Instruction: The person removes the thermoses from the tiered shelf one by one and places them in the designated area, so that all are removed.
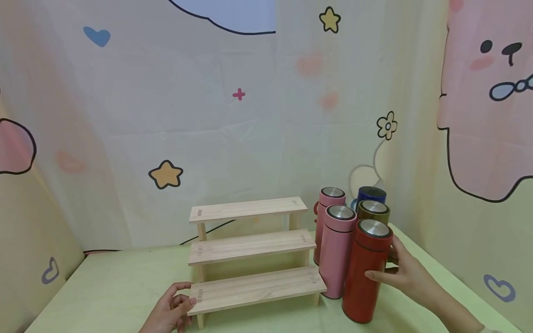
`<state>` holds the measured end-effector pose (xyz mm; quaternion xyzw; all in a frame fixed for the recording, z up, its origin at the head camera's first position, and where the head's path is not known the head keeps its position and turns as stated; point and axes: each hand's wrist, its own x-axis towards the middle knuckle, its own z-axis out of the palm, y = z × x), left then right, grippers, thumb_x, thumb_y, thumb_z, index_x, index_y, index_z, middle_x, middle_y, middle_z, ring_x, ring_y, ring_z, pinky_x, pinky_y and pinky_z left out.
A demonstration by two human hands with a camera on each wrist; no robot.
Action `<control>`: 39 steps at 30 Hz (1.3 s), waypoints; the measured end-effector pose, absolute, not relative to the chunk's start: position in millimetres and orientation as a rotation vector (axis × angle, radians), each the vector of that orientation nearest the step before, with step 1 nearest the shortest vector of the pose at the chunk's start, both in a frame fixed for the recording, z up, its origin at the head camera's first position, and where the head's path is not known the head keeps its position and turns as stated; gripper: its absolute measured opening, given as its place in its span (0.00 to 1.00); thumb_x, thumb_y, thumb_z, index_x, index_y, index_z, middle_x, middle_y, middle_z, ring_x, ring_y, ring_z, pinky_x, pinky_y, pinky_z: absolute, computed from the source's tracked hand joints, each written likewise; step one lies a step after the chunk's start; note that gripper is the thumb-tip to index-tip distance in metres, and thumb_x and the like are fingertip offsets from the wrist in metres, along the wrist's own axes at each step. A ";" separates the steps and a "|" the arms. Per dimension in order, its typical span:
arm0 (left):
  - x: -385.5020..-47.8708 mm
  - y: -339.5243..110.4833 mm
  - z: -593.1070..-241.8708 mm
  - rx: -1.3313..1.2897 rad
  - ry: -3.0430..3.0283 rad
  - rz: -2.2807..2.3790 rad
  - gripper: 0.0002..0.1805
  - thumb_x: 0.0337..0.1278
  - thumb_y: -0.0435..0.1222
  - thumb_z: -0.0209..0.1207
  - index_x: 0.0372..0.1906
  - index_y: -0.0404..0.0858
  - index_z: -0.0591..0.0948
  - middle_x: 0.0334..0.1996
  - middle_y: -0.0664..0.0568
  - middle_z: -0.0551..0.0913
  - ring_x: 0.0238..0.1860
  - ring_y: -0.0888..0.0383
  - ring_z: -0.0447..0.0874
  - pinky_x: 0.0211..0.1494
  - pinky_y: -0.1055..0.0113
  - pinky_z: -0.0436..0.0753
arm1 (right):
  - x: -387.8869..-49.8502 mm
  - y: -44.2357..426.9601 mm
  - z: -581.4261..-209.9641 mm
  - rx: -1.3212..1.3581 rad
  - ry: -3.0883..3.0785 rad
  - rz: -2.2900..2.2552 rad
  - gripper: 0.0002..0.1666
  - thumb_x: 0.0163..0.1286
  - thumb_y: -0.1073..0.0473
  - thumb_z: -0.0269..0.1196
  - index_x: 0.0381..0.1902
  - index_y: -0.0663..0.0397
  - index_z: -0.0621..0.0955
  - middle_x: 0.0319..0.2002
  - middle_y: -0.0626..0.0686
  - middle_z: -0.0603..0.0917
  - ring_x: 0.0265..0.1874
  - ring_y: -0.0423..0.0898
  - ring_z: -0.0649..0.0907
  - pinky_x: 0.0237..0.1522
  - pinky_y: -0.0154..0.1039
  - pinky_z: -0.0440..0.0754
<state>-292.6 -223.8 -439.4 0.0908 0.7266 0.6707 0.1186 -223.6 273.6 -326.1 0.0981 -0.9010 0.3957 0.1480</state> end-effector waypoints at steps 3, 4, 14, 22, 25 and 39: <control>-292.2 -224.0 -438.9 0.264 2.121 1.961 0.38 0.64 0.43 0.59 0.67 0.28 0.54 0.31 0.54 0.78 0.24 0.60 0.77 0.25 0.70 0.76 | -224.3 273.9 -324.6 0.280 -2.604 1.160 0.54 0.59 0.56 0.70 0.72 0.57 0.49 0.61 0.67 0.72 0.52 0.60 0.79 0.40 0.32 0.82; -292.0 -224.0 -438.8 0.264 2.121 1.960 0.38 0.64 0.44 0.59 0.67 0.28 0.54 0.31 0.54 0.78 0.24 0.60 0.77 0.25 0.70 0.76 | -224.3 273.9 -323.8 0.274 -2.608 1.164 0.54 0.59 0.56 0.70 0.72 0.56 0.50 0.61 0.67 0.72 0.52 0.60 0.79 0.40 0.33 0.82; -292.4 -224.4 -437.4 0.287 2.107 1.970 0.37 0.64 0.42 0.58 0.67 0.28 0.54 0.31 0.55 0.78 0.23 0.61 0.77 0.25 0.71 0.76 | -222.1 275.8 -316.5 0.318 -2.612 1.116 0.53 0.58 0.55 0.71 0.71 0.56 0.52 0.57 0.64 0.74 0.46 0.52 0.80 0.37 0.33 0.82; -292.0 -224.5 -436.8 0.282 2.110 1.967 0.38 0.64 0.43 0.59 0.67 0.28 0.53 0.32 0.55 0.78 0.23 0.61 0.77 0.25 0.71 0.76 | -218.1 276.2 -308.5 0.379 -2.557 1.031 0.59 0.57 0.57 0.72 0.76 0.47 0.46 0.56 0.65 0.74 0.42 0.39 0.81 0.37 0.32 0.82; -292.7 -224.3 -437.7 0.273 2.116 1.962 0.39 0.64 0.43 0.59 0.68 0.28 0.53 0.32 0.55 0.79 0.24 0.61 0.78 0.25 0.71 0.76 | -216.3 274.9 -303.7 0.358 -2.558 0.982 0.60 0.58 0.55 0.71 0.77 0.45 0.46 0.57 0.66 0.75 0.46 0.50 0.82 0.38 0.32 0.82; -295.2 -223.3 -439.9 0.200 2.293 1.860 0.40 0.64 0.48 0.58 0.68 0.26 0.56 0.31 0.53 0.81 0.25 0.57 0.79 0.27 0.67 0.77 | -193.9 256.1 -288.3 0.317 -2.312 0.528 0.51 0.57 0.56 0.72 0.74 0.48 0.59 0.58 0.64 0.76 0.55 0.63 0.75 0.48 0.68 0.71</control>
